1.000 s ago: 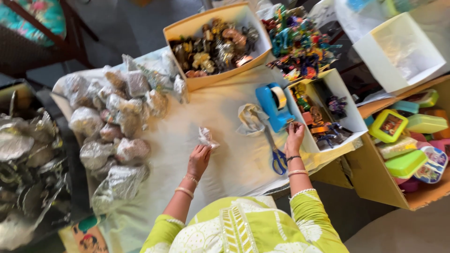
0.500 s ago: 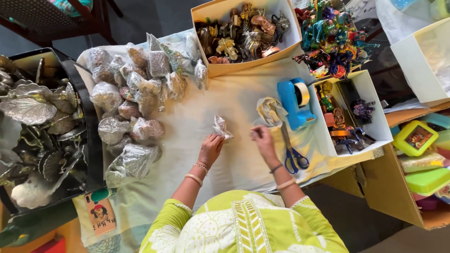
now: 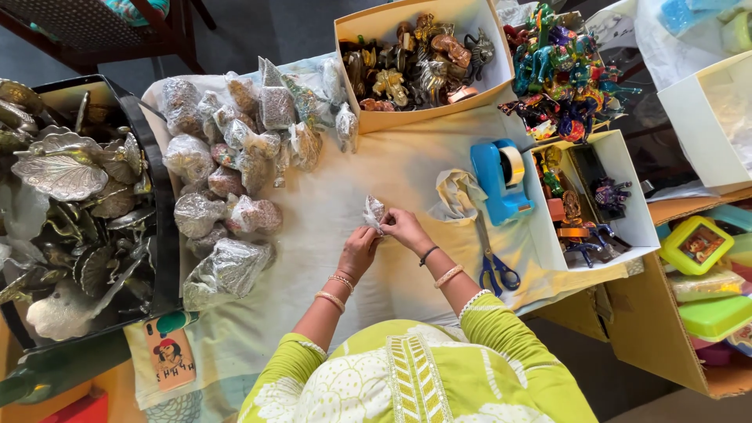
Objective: The person wraps small decorative figurines in bubble wrap and secures them with tape. They handle each item individually, wrapping it carefully and placing the finished packages on the table.
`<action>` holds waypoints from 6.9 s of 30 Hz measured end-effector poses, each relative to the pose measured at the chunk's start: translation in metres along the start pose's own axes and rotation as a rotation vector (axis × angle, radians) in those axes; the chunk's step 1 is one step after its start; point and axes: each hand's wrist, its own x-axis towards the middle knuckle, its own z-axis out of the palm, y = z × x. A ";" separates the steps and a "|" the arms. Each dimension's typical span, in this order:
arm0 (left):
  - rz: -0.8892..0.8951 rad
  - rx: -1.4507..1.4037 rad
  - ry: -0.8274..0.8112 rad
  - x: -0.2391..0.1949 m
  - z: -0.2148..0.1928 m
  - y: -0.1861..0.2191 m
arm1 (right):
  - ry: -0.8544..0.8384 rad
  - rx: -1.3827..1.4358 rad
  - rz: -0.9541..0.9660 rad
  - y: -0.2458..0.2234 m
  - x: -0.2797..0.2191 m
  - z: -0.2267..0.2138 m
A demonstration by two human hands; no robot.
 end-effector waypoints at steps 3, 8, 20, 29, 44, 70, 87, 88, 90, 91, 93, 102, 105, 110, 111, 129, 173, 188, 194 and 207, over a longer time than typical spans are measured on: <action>-0.010 -0.004 -0.004 0.002 0.000 0.001 | -0.067 -0.078 -0.009 -0.009 0.003 -0.007; 0.003 0.011 0.009 0.004 0.002 0.002 | -0.126 -0.207 -0.037 -0.023 0.006 -0.016; 0.026 0.061 -0.017 0.009 0.004 0.003 | -0.038 -0.227 -0.088 -0.017 -0.003 -0.021; 0.052 0.081 -0.045 0.013 0.004 0.004 | 0.149 -0.365 -0.220 -0.048 -0.027 -0.015; 0.024 0.061 -0.040 0.007 0.002 0.003 | 0.050 -0.137 0.002 -0.006 -0.003 -0.004; 0.001 0.056 -0.032 0.008 0.003 0.006 | 0.054 -0.383 -0.209 -0.030 -0.047 -0.025; -0.027 -0.040 0.106 -0.003 0.004 0.008 | 0.182 0.007 -0.327 -0.011 -0.053 -0.004; -0.024 -0.036 0.113 -0.004 0.003 0.007 | 0.181 0.006 -0.336 0.000 -0.048 0.001; -0.087 -0.129 0.156 -0.010 0.000 0.005 | 0.176 0.477 0.012 0.025 -0.042 0.014; -0.089 -0.124 0.165 -0.016 0.005 -0.006 | 0.167 0.476 0.006 0.032 -0.039 0.019; -0.275 -0.337 0.139 -0.026 0.014 -0.028 | 0.220 0.232 -0.056 0.044 -0.032 0.029; -0.741 -0.397 0.160 -0.003 0.024 -0.031 | -0.013 -0.129 -0.191 0.036 -0.041 0.034; -0.727 -0.215 0.084 -0.008 0.048 -0.066 | -0.035 -0.070 -0.397 0.055 -0.044 0.023; -0.791 -0.641 0.115 -0.013 0.026 -0.058 | 0.114 -0.517 -0.515 0.034 -0.060 -0.018; -0.742 -0.821 0.159 -0.017 0.024 -0.062 | 0.100 -0.698 -0.539 0.037 -0.061 -0.023; -0.459 -1.138 0.884 0.030 -0.119 -0.074 | 0.123 -0.714 -0.545 0.040 -0.066 -0.024; -0.570 0.058 0.509 0.233 -0.210 -0.172 | 0.140 -0.628 -0.501 0.039 -0.065 -0.025; -0.669 0.285 0.047 0.269 -0.207 -0.264 | 0.121 -0.625 -0.467 0.032 -0.065 -0.027; -0.872 0.525 -0.149 0.269 -0.225 -0.222 | 0.123 -0.625 -0.478 0.033 -0.065 -0.026; -0.847 0.540 -0.212 0.257 -0.233 -0.228 | 0.139 -0.625 -0.497 0.038 -0.064 -0.024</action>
